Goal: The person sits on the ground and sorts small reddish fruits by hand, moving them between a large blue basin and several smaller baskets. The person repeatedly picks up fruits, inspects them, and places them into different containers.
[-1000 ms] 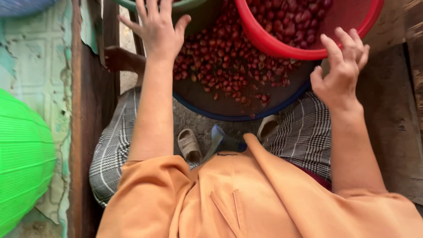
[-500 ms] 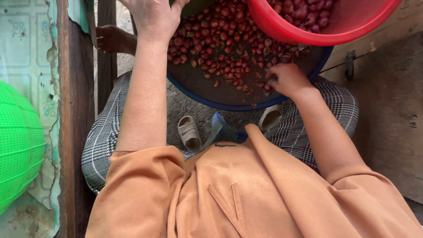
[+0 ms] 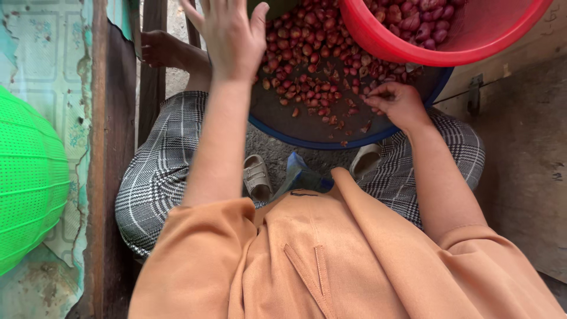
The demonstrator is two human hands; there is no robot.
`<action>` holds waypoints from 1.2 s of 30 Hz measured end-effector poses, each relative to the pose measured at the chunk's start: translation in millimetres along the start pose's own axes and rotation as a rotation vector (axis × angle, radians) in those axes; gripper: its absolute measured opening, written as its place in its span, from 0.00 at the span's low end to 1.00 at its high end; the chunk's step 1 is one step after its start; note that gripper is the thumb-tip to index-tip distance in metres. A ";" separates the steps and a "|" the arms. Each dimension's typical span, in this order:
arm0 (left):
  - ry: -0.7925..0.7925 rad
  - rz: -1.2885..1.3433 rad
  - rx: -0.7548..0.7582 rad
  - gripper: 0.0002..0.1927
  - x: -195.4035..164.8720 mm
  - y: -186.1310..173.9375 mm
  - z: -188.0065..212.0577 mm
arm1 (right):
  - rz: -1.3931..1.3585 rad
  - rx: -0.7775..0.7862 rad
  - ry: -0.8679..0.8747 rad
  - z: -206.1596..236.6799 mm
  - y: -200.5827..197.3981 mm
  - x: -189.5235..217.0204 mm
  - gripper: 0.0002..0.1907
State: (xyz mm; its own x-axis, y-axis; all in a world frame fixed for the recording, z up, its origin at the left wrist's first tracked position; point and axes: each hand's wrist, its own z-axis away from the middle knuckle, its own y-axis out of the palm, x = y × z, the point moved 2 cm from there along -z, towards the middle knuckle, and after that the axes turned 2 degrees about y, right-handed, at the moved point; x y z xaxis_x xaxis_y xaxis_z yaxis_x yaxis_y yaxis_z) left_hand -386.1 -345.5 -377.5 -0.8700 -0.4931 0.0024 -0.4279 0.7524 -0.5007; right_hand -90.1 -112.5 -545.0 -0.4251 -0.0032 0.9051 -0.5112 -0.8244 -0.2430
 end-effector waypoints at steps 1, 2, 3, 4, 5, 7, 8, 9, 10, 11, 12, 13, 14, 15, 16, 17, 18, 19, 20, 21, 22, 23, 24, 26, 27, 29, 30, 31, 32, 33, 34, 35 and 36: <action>-0.035 0.065 -0.024 0.19 -14.4 -5.6 3.7 | -0.086 0.013 -0.023 -0.5 0.5 2.7 0.10; -0.071 0.128 -0.049 0.16 -30.7 -9.5 9.9 | -0.172 0.028 -0.045 -0.7 1.9 5.6 0.11; -0.072 0.412 -0.040 0.09 -49.5 -10.4 19.0 | -0.185 0.034 -0.094 -0.6 3.8 9.0 0.13; -0.070 0.697 -0.033 0.09 -70.0 -8.6 30.6 | -0.197 0.039 -0.144 0.0 6.6 12.4 0.16; 0.001 0.474 0.175 0.10 -93.1 -3.5 46.7 | -0.208 0.045 -0.195 1.0 10.1 15.8 0.18; -0.240 0.920 0.379 0.12 -129.4 14.6 82.4 | -0.102 0.016 -0.242 4.2 18.9 21.3 0.19; -0.411 1.061 0.479 0.12 -143.4 25.9 102.3 | -0.050 0.000 -0.267 6.6 24.1 23.9 0.19; -0.585 1.201 0.581 0.12 -154.6 37.1 122.2 | -0.048 0.024 -0.257 9.1 30.1 25.8 0.20; -0.656 1.243 0.618 0.12 -160.4 47.4 139.9 | -0.048 0.046 -0.246 12.1 36.0 27.5 0.22; -0.726 1.286 0.659 0.12 -164.7 56.9 155.3 | -0.051 0.065 -0.234 15.2 41.5 29.3 0.23; -0.796 1.330 0.703 0.12 -164.9 65.7 169.7 | -0.007 0.051 -0.279 18.6 45.8 32.2 0.24; -0.860 1.375 0.745 0.13 -164.4 73.6 180.4 | 0.037 0.038 -0.325 21.9 49.3 35.3 0.24; -0.927 1.418 0.788 0.13 -162.2 79.9 189.8 | 0.081 0.026 -0.368 25.0 51.8 38.5 0.25; -0.995 1.460 0.832 0.14 -160.2 84.8 196.9 | 0.114 0.021 -0.345 27.4 53.3 40.7 0.25; -1.030 1.496 0.834 0.14 -157.5 88.4 201.1 | 0.148 0.018 -0.324 29.4 53.9 43.1 0.24; -1.064 1.532 0.835 0.14 -154.8 91.1 203.7 | 0.181 0.015 -0.304 31.2 53.6 45.4 0.23; -1.096 1.568 0.835 0.14 -153.0 92.8 204.7 | 0.225 -0.010 -0.334 33.1 52.6 48.7 0.22; -1.096 1.571 0.838 0.14 -151.6 93.7 204.7 | 0.272 -0.035 -0.365 34.7 51.4 51.8 0.21; -1.094 1.576 0.841 0.14 -150.7 94.1 203.7 | 0.318 -0.061 -0.396 36.0 50.2 54.8 0.19; -1.089 1.581 0.846 0.15 -150.2 94.0 202.2 | 0.304 -0.048 -0.447 37.1 49.9 57.7 0.21; -1.047 1.591 0.846 0.15 -149.7 93.7 199.6 | 0.290 -0.034 -0.499 37.8 49.8 60.3 0.22; -1.008 1.600 0.849 0.14 -149.7 92.6 197.3 | 0.275 -0.019 -0.546 38.0 50.1 62.5 0.24; -0.973 1.610 0.854 0.14 -149.5 91.3 195.0 | 0.253 -0.015 -0.581 37.6 50.3 64.3 0.21; -0.946 1.582 0.867 0.13 -147.6 88.9 191.1 | 0.211 -0.006 -0.657 35.4 50.8 67.5 0.16; -0.935 1.567 0.872 0.13 -146.8 87.4 189.6 | 0.179 0.024 -0.600 32.4 51.0 67.3 0.15; -0.946 1.612 0.838 0.15 -146.2 84.9 185.7 | 0.111 0.084 -0.476 25.5 50.5 66.2 0.13; -0.957 1.634 0.824 0.17 -146.8 83.3 184.3 | 0.031 0.118 -0.428 22.1 49.6 65.6 0.12; -0.945 1.633 0.793 0.15 -147.8 81.6 182.2 | -0.048 0.149 -0.385 18.7 48.6 64.8 0.12; -0.926 1.629 0.758 0.14 -148.4 80.4 179.5 | -0.126 0.179 -0.347 15.7 47.4 63.8 0.11; -0.906 1.625 0.722 0.13 -148.5 78.9 176.3 | -0.164 0.174 -0.324 12.9 45.7 62.6 0.11; -0.875 1.589 0.699 0.13 -147.3 77.4 172.6 | -0.200 0.170 -0.305 10.4 44.0 61.0 0.11; -0.845 1.554 0.675 0.13 -145.9 75.4 168.2 | -0.235 0.165 -0.284 8.2 42.4 59.0 0.11; -0.823 1.520 0.657 0.13 -143.5 72.8 163.4 | -0.214 0.102 -0.299 6.4 39.9 57.3 0.11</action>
State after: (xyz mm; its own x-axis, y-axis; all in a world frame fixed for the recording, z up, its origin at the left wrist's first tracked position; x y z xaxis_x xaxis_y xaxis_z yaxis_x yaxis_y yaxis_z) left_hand -252.4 -291.3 -555.8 0.0434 0.1495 -0.9878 0.8418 0.5271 0.1168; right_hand -130.0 -149.2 -500.6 -0.0719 0.0225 0.9972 -0.4817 -0.8762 -0.0150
